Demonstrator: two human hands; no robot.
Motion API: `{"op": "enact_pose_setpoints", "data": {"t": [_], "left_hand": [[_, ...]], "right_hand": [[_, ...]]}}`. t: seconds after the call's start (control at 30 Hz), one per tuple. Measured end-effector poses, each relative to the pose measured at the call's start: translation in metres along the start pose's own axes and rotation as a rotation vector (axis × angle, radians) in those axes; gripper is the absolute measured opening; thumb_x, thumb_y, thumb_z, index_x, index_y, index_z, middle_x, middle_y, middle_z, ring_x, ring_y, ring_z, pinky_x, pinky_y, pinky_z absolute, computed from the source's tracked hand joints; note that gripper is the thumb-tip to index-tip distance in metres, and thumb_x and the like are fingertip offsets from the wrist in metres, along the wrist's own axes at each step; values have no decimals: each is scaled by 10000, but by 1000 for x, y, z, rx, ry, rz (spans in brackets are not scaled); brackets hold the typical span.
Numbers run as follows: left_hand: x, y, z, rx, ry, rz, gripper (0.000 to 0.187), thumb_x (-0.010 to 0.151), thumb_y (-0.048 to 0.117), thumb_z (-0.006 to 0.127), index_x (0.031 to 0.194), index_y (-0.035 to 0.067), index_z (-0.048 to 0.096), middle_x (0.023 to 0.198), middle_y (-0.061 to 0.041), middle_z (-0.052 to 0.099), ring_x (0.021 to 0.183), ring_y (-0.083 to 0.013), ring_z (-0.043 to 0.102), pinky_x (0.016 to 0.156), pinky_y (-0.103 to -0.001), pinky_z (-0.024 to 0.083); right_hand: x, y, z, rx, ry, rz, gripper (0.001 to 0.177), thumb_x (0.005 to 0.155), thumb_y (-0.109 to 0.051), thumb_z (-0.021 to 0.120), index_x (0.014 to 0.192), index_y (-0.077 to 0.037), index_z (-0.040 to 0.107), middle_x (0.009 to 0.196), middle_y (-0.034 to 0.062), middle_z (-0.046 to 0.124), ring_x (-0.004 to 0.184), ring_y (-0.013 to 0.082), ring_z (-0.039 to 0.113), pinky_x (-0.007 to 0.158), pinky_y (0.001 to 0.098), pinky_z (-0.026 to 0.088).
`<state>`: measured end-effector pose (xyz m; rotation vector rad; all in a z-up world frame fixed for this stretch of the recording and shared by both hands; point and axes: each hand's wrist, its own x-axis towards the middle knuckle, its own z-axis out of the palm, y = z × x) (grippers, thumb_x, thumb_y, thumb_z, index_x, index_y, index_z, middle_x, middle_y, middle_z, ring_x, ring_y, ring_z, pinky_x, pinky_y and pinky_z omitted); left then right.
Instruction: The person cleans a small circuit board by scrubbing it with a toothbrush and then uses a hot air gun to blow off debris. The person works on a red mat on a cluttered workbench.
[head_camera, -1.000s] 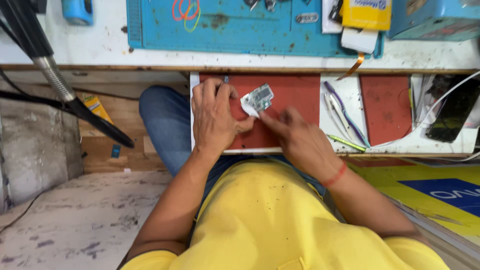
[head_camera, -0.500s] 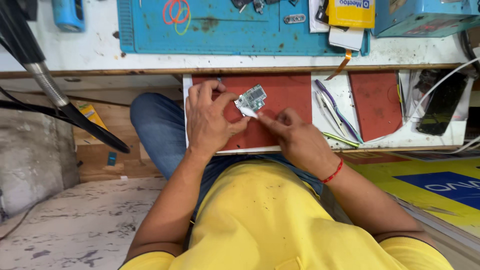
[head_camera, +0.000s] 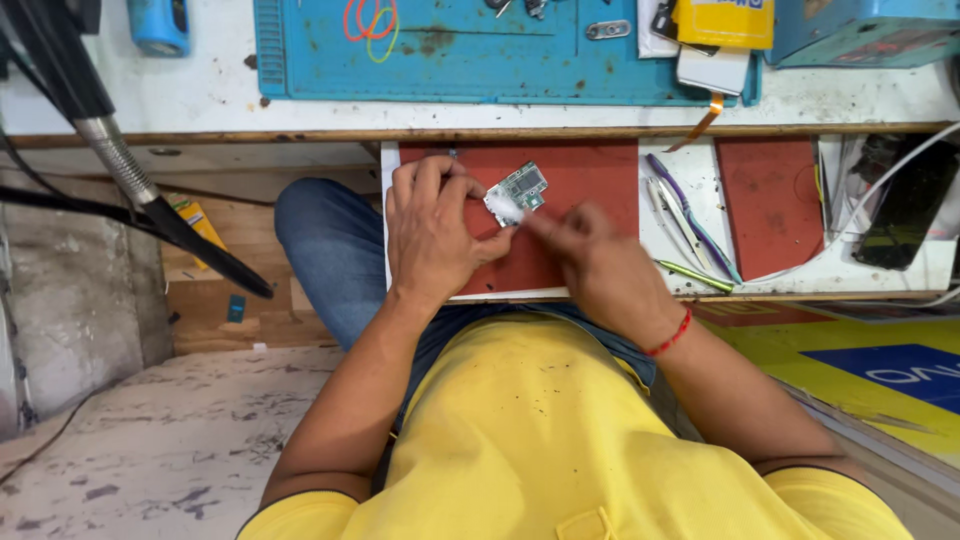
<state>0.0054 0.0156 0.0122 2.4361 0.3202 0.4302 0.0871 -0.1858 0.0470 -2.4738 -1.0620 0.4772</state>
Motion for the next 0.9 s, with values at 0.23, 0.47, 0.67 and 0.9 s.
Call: {"op": "enact_pose_setpoints", "data": {"t": [0.23,0.47,0.67,0.9], "left_hand": [[0,-2,1,11,0,-9,439,598,317,939,921,127,709,1129,-32,592,1114,-294,500,978,-451,414],[-1,-1,1,21,2,1,457,608,331,936,944,123,707,1134,-32,585,1126,-293,504,980,-446,414],[1,0,1,12,-19,-4,456,619,337,940,940,118,701,1143,-44,577,1116,-300,493,982,-451,416],[0,2,3,28,-5,-11,466,597,324,935,938,115,694,1146,-46,575,1122,-306,491,965,-455,424]], "right_hand": [[-4,8,0,56,51,-108,657,821,42,593,1428,-210,612,1011,144,595,762,360,663,648,463,548],[-5,3,2,51,-15,-71,569,873,-23,633,1398,-241,628,1002,136,615,717,371,653,613,476,534],[-8,2,1,33,-22,-100,567,866,-23,627,1393,-235,633,1002,133,607,716,373,644,609,486,525],[-1,11,0,12,61,-79,617,853,23,591,1423,-212,619,995,156,585,755,384,648,636,485,531]]}}
